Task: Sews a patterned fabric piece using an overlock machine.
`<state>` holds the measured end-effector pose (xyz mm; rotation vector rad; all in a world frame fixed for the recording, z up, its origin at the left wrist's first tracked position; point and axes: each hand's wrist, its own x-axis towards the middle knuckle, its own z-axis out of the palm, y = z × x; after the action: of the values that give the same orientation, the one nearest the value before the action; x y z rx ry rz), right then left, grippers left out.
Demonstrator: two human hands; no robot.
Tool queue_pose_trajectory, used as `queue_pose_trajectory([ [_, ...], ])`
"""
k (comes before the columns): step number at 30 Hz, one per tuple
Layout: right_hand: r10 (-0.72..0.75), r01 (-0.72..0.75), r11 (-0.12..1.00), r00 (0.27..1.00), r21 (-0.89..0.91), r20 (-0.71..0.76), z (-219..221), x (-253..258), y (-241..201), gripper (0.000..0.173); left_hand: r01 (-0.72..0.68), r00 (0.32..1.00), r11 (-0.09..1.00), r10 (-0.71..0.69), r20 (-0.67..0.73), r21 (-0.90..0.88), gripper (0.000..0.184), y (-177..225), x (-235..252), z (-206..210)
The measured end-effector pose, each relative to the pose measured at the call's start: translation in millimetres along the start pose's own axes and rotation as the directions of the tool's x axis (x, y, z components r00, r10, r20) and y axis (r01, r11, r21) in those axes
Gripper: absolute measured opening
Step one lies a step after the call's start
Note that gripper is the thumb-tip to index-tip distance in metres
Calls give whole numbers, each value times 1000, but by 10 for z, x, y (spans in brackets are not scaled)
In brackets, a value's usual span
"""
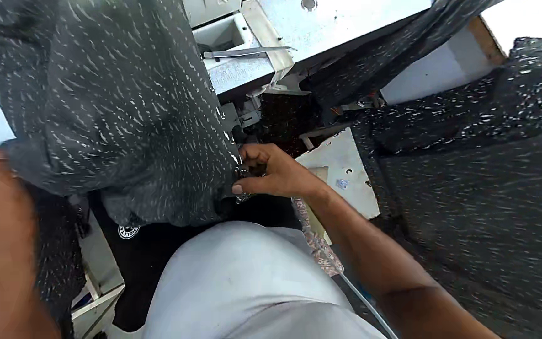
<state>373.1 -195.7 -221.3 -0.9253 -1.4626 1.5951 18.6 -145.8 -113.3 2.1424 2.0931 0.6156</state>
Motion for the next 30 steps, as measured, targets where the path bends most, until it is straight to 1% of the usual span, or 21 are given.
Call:
queue_pose_trajectory([
  [1,17,-17,1000,1000,25,-13,27,-55,2,29,-148,988,981,152,24,-129,40,73,-164,141],
  [2,35,-35,998,999,45,-13,37,-101,-10,31,-266,955,934,290,70,-237,41,255,-328,304],
  [3,42,-42,998,999,55,-8,38,-132,-24,32,-344,912,887,393,115,-307,41,496,-480,474],
  [4,40,-40,997,999,68,-1,29,-150,-35,33,-383,875,851,459,154,-359,40,714,-604,641],
  [5,31,-31,997,1000,74,3,16,-160,-41,32,-396,852,828,492,177,-397,38,867,-688,783],
  [6,21,-21,997,1000,73,5,1,-168,-47,31,-392,844,817,503,187,-423,36,952,-736,890],
  [8,8,-7,998,1000,58,-6,-30,-175,-46,26,-367,849,805,495,187,-465,33,989,-723,1003],
  [10,-15,16,999,1000,34,-22,-32,-169,-21,22,-350,861,787,484,158,-509,29,971,-665,1045],
  [12,-46,46,999,998,14,-46,-4,-146,22,23,-337,870,775,473,137,-534,23,970,-627,1068],
  [14,-70,69,998,993,-11,-91,27,-112,55,24,-319,882,766,455,121,-558,16,968,-610,1074],
  [16,-81,79,997,984,-22,-159,71,-66,58,19,-304,893,746,440,97,-593,13,958,-609,1063],
  [18,-82,78,997,977,-27,-197,111,-34,38,12,-266,897,719,428,107,-642,12,949,-618,1044],
  [21,-55,51,998,972,-25,-228,149,-33,-18,10,-224,898,698,420,135,-680,11,953,-597,1011],
  [25,-18,6,999,971,-51,-239,194,-76,-91,12,-232,887,713,434,156,-661,12,976,-579,993],
  [30,7,-12,1000,970,-21,-244,212,-127,-123,17,-251,883,723,444,154,-644,14,977,-607,986],
])
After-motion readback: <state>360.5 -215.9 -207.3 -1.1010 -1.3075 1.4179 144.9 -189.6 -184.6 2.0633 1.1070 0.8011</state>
